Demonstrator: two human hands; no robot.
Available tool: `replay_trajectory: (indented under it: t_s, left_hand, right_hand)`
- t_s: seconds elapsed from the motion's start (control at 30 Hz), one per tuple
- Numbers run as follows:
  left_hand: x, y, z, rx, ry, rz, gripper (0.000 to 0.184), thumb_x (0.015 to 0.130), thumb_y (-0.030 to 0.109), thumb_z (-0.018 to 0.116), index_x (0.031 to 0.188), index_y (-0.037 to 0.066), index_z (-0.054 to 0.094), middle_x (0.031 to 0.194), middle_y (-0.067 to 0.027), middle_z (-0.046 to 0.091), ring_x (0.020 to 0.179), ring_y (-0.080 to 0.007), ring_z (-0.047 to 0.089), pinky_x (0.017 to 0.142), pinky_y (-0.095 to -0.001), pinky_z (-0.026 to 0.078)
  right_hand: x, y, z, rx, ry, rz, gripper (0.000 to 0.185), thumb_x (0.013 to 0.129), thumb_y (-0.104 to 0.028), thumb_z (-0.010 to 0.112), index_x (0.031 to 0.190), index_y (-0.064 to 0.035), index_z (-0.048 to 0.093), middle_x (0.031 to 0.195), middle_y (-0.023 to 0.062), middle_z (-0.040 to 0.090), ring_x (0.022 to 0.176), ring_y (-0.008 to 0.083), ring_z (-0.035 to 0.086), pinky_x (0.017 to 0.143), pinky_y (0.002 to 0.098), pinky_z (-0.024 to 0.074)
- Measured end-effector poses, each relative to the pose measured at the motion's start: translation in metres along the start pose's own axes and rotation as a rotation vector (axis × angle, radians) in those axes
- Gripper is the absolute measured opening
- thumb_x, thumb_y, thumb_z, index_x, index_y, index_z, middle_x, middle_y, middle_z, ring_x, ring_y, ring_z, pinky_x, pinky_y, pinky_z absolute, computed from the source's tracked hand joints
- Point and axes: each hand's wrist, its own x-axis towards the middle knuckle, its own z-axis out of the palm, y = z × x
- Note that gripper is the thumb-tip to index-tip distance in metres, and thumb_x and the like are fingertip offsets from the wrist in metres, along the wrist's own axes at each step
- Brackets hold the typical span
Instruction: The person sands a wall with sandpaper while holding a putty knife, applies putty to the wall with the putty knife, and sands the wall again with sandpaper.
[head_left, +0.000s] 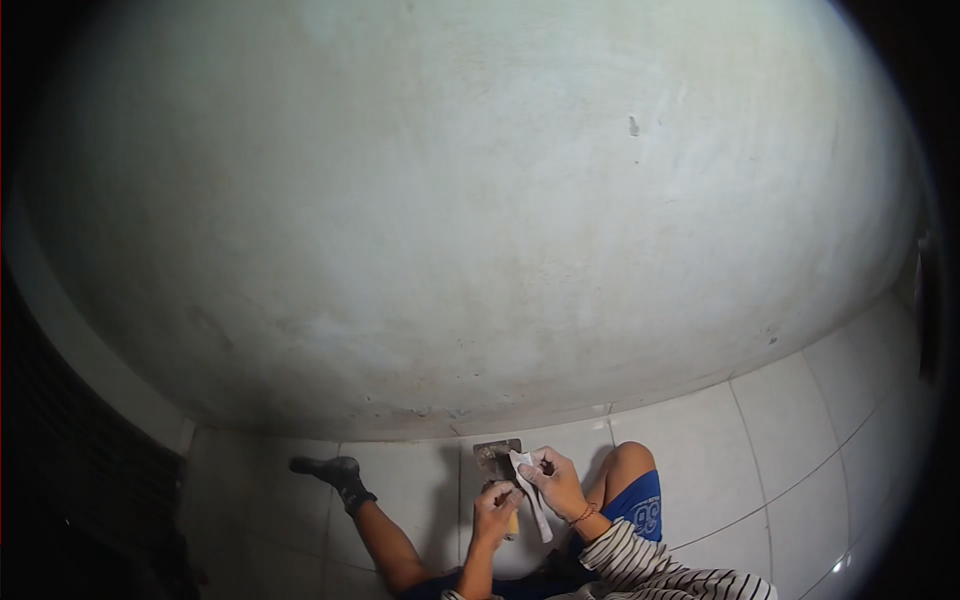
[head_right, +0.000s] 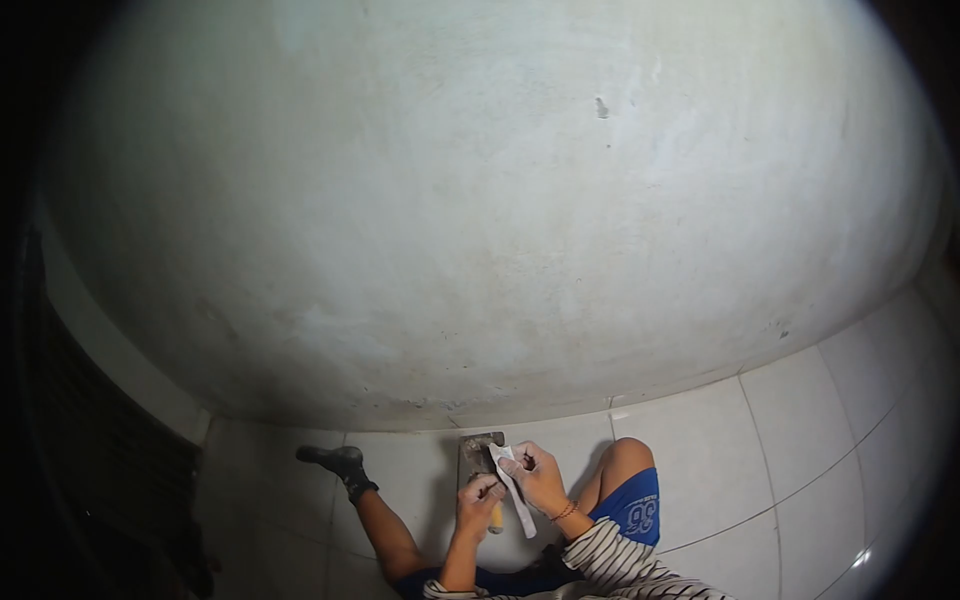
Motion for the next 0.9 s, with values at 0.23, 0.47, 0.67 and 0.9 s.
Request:
replay_trajectory:
  t_s: [0.23,0.47,0.67,0.9]
  left_hand:
    - [0.005,-0.002,0.004,0.130,-0.075,0.049,0.011,0.078,0.006,0.064,0.086,0.000,0.060,0.077,-0.0042,0.054,0.073,-0.0125,0.049,0.067,-0.0268,0.041]
    - [0.001,-0.004,0.003,0.230,-0.078,0.159,0.014,0.081,0.012,0.060,0.084,-0.002,0.062,0.080,-0.0057,0.056,0.073,-0.0129,0.051,0.066,-0.0273,0.041]
    - [0.001,-0.009,0.002,0.129,0.060,-0.026,0.021,0.082,0.018,0.063,0.079,-0.002,0.058,0.072,-0.0084,0.051,0.070,-0.0178,0.049,0.066,-0.0295,0.040]
    - [-0.005,0.003,-0.002,-0.008,0.108,0.053,0.030,0.084,0.026,0.062,0.078,-0.003,0.060,0.069,-0.0018,0.053,0.066,-0.0088,0.045,0.060,-0.0259,0.038]
  right_hand:
    - [-0.001,-0.005,-0.001,0.065,-0.032,-0.001,0.012,0.082,-0.010,0.066,0.088,-0.0011,0.058,0.070,-0.0056,0.048,0.064,0.0045,0.039,0.059,0.0195,0.0363]
    - [-0.002,-0.011,-0.009,0.106,-0.095,0.044,0.015,0.084,-0.011,0.064,0.093,-0.0011,0.058,0.077,-0.0033,0.054,0.072,0.0055,0.044,0.067,0.0201,0.0386]
    - [-0.006,-0.012,-0.025,-0.045,-0.356,-0.016,0.030,0.082,-0.023,0.068,0.101,-0.0022,0.057,0.084,0.0021,0.058,0.080,0.0099,0.051,0.074,0.0254,0.0428]
    - [-0.008,0.002,-0.026,-0.166,-0.488,0.172,0.029,0.083,-0.016,0.066,0.105,-0.0008,0.057,0.087,0.0042,0.061,0.082,0.0107,0.054,0.077,0.0258,0.0441]
